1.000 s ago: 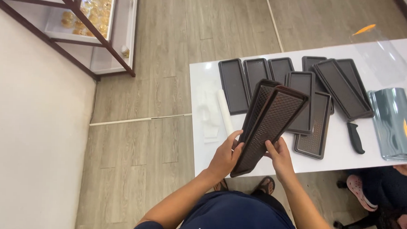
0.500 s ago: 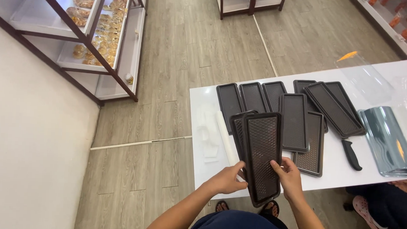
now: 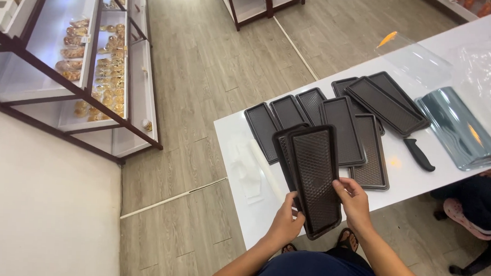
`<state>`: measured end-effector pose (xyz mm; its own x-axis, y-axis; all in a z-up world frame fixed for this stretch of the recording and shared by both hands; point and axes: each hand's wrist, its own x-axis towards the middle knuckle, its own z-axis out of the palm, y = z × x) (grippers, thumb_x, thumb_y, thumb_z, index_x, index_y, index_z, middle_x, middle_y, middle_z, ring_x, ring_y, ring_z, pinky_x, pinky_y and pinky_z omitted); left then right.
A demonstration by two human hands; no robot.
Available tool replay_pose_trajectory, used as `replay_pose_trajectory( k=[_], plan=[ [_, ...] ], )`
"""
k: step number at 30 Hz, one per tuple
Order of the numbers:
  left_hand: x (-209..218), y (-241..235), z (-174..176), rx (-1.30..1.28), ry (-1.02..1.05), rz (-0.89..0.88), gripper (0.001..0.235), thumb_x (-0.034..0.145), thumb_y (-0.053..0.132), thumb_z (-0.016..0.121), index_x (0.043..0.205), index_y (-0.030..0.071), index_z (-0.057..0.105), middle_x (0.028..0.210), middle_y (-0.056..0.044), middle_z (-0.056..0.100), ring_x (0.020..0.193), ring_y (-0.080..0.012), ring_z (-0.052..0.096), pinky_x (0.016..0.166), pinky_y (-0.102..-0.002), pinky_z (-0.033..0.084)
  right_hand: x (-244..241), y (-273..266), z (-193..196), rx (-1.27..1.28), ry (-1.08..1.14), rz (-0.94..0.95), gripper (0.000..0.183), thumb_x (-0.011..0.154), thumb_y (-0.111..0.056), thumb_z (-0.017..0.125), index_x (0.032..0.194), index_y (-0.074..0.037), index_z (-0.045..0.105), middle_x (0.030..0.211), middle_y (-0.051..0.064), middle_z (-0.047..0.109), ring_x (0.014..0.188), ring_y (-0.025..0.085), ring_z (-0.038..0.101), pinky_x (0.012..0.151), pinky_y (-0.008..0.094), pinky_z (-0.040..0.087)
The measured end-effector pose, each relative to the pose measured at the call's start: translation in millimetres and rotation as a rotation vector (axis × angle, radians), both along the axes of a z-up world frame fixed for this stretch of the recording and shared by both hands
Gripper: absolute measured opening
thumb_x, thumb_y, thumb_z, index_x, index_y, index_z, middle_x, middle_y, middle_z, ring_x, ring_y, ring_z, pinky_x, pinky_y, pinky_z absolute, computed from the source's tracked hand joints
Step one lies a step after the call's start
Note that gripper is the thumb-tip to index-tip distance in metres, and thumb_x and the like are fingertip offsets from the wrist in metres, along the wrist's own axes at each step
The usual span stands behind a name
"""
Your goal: The person assembles rectangular baking trays by inserting a white liner into the base and then placing a clear plastic cover on top. The person handles multiple trays one at a time, lining and covering them before stacking them on the table.
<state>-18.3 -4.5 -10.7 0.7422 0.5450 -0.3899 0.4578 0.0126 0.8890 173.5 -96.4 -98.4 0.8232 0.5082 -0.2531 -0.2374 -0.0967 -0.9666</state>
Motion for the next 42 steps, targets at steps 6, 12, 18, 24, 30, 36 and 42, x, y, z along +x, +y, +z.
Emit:
replay_pose_trajectory(
  k=[6,12,18,24,30,36,42],
  plan=[
    [-2,8,24,-0.020,0.054,-0.138,0.061,0.100,0.019,0.050,0.156,0.018,0.026,0.122,-0.010,0.059,0.097,-0.0190,0.053,0.073,-0.032,0.046,-4,-2,24,0.024,0.190,0.038,0.017,0.105,-0.021,0.061,0.113,-0.008,0.070,0.106,0.003,0.068,0.093,0.017,0.061,0.077,0.032,0.049],
    [-8,23,4,0.082,-0.083,-0.155,0.018,0.099,0.011,0.047,0.116,0.012,0.054,0.126,-0.010,0.060,0.095,-0.0189,0.058,0.081,-0.033,0.048,-4,-1,12,0.086,0.258,0.035,0.014,0.107,-0.018,0.058,0.111,-0.007,0.066,0.102,0.007,0.069,0.084,0.021,0.066,0.075,0.033,0.054],
    [-13,37,-36,0.198,-0.300,-0.075,0.041,0.098,0.003,0.051,0.129,0.018,0.074,0.121,-0.016,0.060,0.106,-0.0278,0.063,0.089,-0.042,0.055,-15,8,6,0.138,0.259,0.084,0.020,0.112,-0.016,0.048,0.118,-0.004,0.063,0.100,0.014,0.064,0.092,0.031,0.071,0.082,0.050,0.057],
    [-20,32,-29,0.114,-0.338,-0.078,0.050,0.101,0.009,0.056,0.151,0.014,0.054,0.118,-0.014,0.051,0.105,-0.0210,0.055,0.091,-0.036,0.055,-19,6,13,0.194,0.268,0.013,0.013,0.111,-0.020,0.053,0.111,-0.011,0.061,0.097,0.002,0.059,0.087,0.021,0.068,0.080,0.040,0.057],
    [-21,38,-25,0.093,-0.206,-0.127,0.073,0.077,0.021,0.088,0.142,0.012,0.055,0.115,-0.014,0.048,0.102,-0.0257,0.056,0.087,-0.037,0.057,-16,3,-8,0.097,0.244,0.048,0.012,0.110,-0.020,0.056,0.112,-0.010,0.061,0.099,0.003,0.059,0.088,0.020,0.066,0.081,0.039,0.055],
    [-19,18,-50,0.271,-0.123,-0.109,0.039,0.099,0.007,0.059,0.137,0.016,0.060,0.108,-0.017,0.054,0.099,-0.0378,0.064,0.080,-0.044,0.061,-17,4,-22,0.111,0.335,0.078,0.014,0.106,-0.030,0.062,0.108,-0.017,0.060,0.096,-0.003,0.059,0.084,0.015,0.064,0.077,0.036,0.055],
    [6,-4,-26,0.456,-0.246,0.061,0.037,0.104,0.007,0.058,0.076,0.013,0.082,0.124,-0.019,0.063,0.107,-0.0381,0.068,0.092,-0.040,0.061,-3,15,10,0.136,0.321,0.036,0.009,0.106,-0.023,0.061,0.105,-0.014,0.062,0.087,-0.003,0.057,0.072,0.008,0.058,0.069,0.029,0.056]
  ],
)
